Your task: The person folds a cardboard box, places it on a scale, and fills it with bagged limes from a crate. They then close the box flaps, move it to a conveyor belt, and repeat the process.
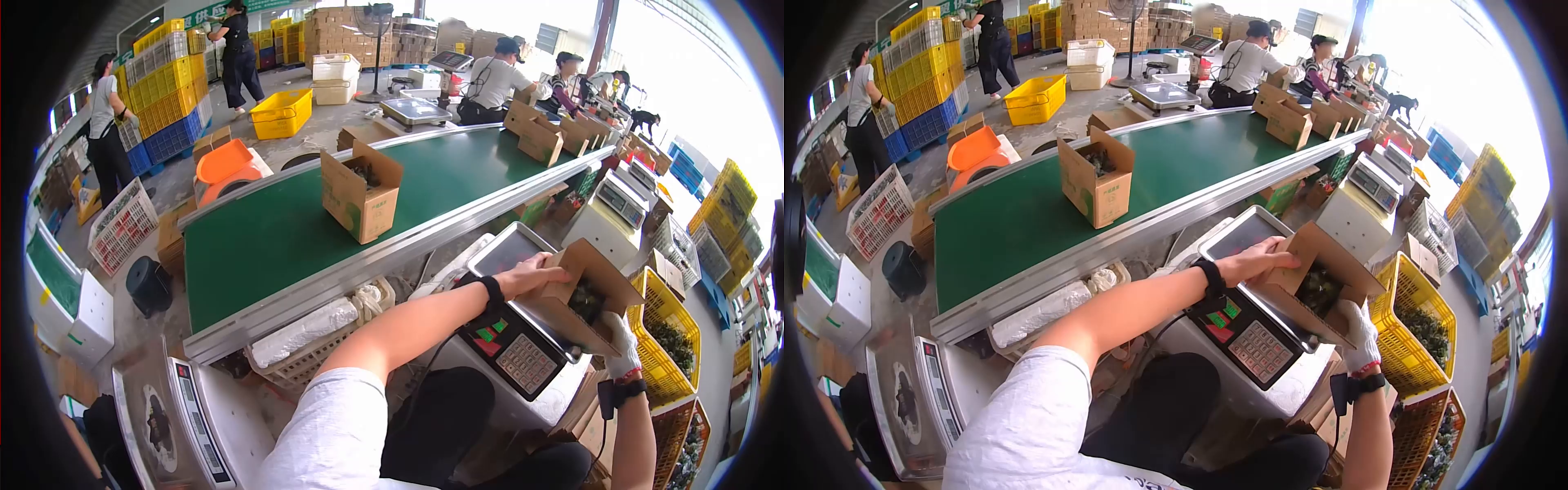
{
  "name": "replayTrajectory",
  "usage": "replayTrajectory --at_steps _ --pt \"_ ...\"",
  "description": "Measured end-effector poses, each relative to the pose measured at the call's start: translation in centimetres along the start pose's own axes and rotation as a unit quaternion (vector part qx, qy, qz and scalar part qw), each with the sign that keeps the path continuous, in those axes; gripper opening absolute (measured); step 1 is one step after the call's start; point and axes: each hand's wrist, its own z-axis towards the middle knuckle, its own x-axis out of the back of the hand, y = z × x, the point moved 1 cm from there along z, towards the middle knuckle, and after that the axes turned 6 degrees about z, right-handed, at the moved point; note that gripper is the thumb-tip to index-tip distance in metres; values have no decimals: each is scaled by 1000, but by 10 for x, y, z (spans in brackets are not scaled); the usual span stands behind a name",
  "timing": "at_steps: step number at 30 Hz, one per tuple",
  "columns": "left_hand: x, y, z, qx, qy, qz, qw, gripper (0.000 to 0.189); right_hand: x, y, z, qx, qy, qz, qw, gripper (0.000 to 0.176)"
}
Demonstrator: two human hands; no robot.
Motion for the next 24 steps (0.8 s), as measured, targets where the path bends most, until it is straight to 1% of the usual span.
replayTrajectory --at_steps 1,2,3,4,5,6,7,8,9,10,11,12,13,14,15,17,19,21,22,23,24 --pt "4 -3 -8 -27 43 77 996 86 0 -11 4 -2 -16 17 1000 37" --pt "12 -8 -16 -53 88 151 983 85 -8 -43 11 -215 34 415 883 46" --pt "24 1 -44 -54 70 96 991 86 -10 -66 7 -173 -6 388 905 61" --pt "38 20 -83 -51 32 -5 998 85 -16 -78 4 -197 -1 364 910 68" --pt "59 35 -121 22 88 25 996 85 -23 -88 0 -221 5 343 913 75" --pt "86 29 -147 36 123 48 991 88 -23 -106 -1 -166 -72 375 909 82" --pt "126 15 -166 -17 126 56 990 86 -21 -124 -4 -110 -147 405 896 90" --pt "171 -6 -194 63 181 -1 982 73 -22 -132 -9 -100 -149 389 904 92" --pt "218 -17 -234 -63 122 158 978 52 -25 -130 -14 -108 -146 391 902 85" --pt "206 40 -266 62 188 -83 977 35 -28 -121 -19 -105 -157 369 910 85" --pt "273 5 -296 -31 187 158 969 31 -31 -111 -25 -103 -168 348 917 85" --pt "320 -4 -322 -68 176 280 941 31 -35 -104 -32 -128 -159 366 908 80" --pt "350 -4 -341 -44 227 219 948 35 -37 -99 -38 -153 -151 362 907 76" --pt "333 39 -351 94 309 -41 945 42 -38 -96 -42 -185 -142 361 903 70" --pt "341 44 -353 99 314 -37 944 42 -40 -95 -45 -216 -132 359 899 65" --pt "363 50 -358 109 382 32 917 39 -46 -91 -49 -244 -101 352 898 59" --pt "395 39 -351 106 370 41 922 41 -52 -92 -48 -254 -70 353 898 55" --pt "433 23 -337 135 341 -26 930 42 -54 -99 -47 -259 -58 319 910 52" --pt "447 15 -326 84 289 -58 952 46 -55 -99 -46 -262 -56 314 911 51" --pt "478 -3 -320 98 278 -86 952 50 -55 -98 -48 -265 -56 307 912 50" --pt "474 8 -319 184 302 -84 932 51 -56 -97 -50 -262 -36 304 915 46"
